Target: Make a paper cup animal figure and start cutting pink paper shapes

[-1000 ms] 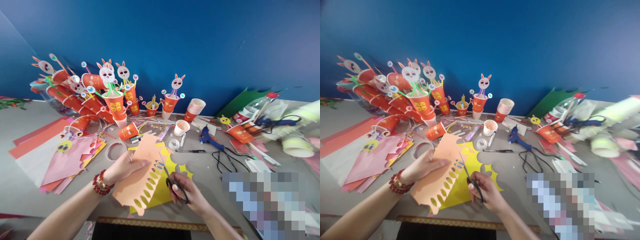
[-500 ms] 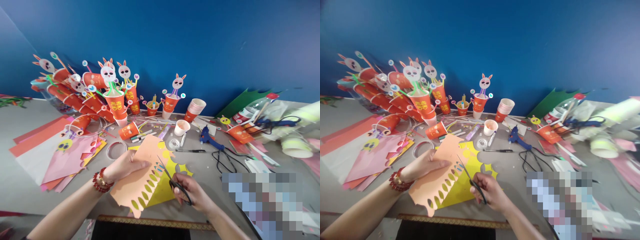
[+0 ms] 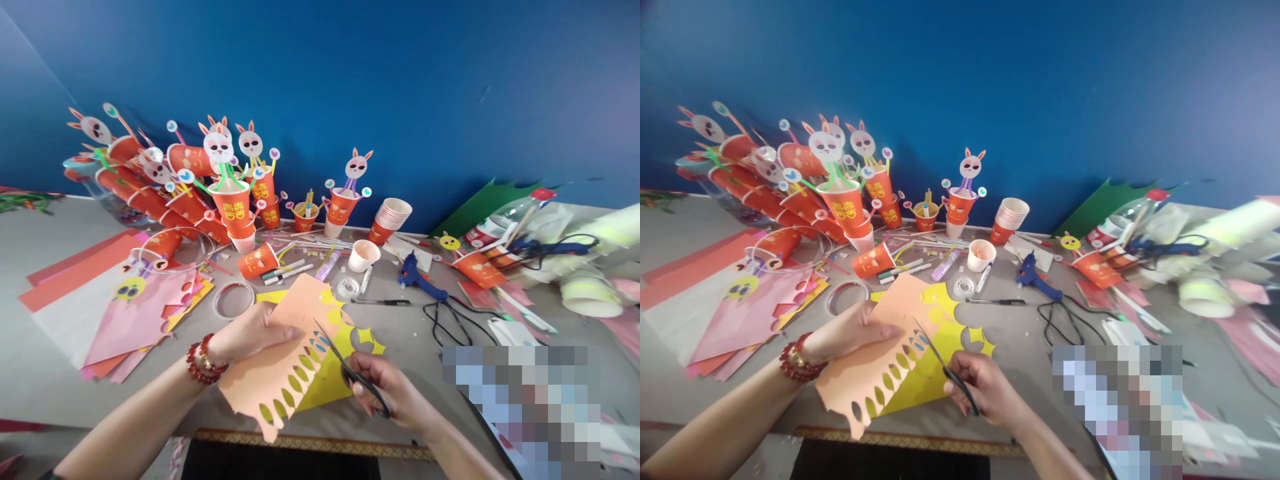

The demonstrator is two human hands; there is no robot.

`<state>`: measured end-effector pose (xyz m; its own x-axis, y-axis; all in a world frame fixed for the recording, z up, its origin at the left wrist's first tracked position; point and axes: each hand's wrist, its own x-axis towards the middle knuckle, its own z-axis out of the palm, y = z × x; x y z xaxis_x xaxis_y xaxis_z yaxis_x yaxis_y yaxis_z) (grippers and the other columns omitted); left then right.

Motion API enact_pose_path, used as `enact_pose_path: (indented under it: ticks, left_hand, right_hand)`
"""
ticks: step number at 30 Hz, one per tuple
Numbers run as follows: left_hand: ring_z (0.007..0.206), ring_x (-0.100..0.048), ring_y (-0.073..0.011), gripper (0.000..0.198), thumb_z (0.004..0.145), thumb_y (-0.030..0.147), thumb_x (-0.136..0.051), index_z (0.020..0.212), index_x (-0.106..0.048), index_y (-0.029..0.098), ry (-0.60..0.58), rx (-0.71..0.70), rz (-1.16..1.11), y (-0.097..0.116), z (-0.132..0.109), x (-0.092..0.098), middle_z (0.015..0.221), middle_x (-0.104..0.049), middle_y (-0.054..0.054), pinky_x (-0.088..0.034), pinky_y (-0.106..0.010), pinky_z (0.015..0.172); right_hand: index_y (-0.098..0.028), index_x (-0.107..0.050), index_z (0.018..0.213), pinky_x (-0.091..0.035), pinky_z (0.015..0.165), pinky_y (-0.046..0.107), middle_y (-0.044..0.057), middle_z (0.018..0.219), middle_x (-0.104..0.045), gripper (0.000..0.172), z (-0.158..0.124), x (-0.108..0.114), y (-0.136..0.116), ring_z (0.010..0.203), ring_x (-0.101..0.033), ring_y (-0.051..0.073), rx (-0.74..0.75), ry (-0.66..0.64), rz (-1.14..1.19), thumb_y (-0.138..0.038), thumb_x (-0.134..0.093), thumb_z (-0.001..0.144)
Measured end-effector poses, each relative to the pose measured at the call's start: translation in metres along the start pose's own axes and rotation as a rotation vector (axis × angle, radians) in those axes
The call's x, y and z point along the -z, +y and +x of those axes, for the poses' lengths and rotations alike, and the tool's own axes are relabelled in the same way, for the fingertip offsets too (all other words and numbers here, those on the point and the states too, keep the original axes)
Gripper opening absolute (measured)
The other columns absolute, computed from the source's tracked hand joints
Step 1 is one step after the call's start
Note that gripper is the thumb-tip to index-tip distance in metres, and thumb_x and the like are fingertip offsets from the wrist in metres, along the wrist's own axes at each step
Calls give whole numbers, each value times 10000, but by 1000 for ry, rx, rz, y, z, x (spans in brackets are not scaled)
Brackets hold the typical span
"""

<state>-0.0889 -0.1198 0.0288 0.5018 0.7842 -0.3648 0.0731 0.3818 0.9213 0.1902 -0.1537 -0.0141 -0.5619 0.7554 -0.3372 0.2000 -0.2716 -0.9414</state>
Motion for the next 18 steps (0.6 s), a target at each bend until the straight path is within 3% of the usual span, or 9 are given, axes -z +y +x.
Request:
enact_pose_path:
  ticks: [9,18]
  left_hand:
    - [908,-732,-270,381,816,424,-720,1081,-707,150,-33,-49,16,-2,2,2,1083,-748,-121,-586,-332,784]
    - [900,-732,-261,392,822,437,-702,1108,-698,167,-52,-39,79,2,0,0,1087,-749,-101,-588,-327,757]
  right_hand:
    - [-219,-396,663,-199,398,205,-80,458,-453,605,-3,0,-1,382,-345,57,-4,-8,-10,-757,-672,669]
    - [-225,-358,646,-197,391,195,-86,456,-428,615,-5,3,-4,383,-341,55,-40,-31,-30,-745,-686,663]
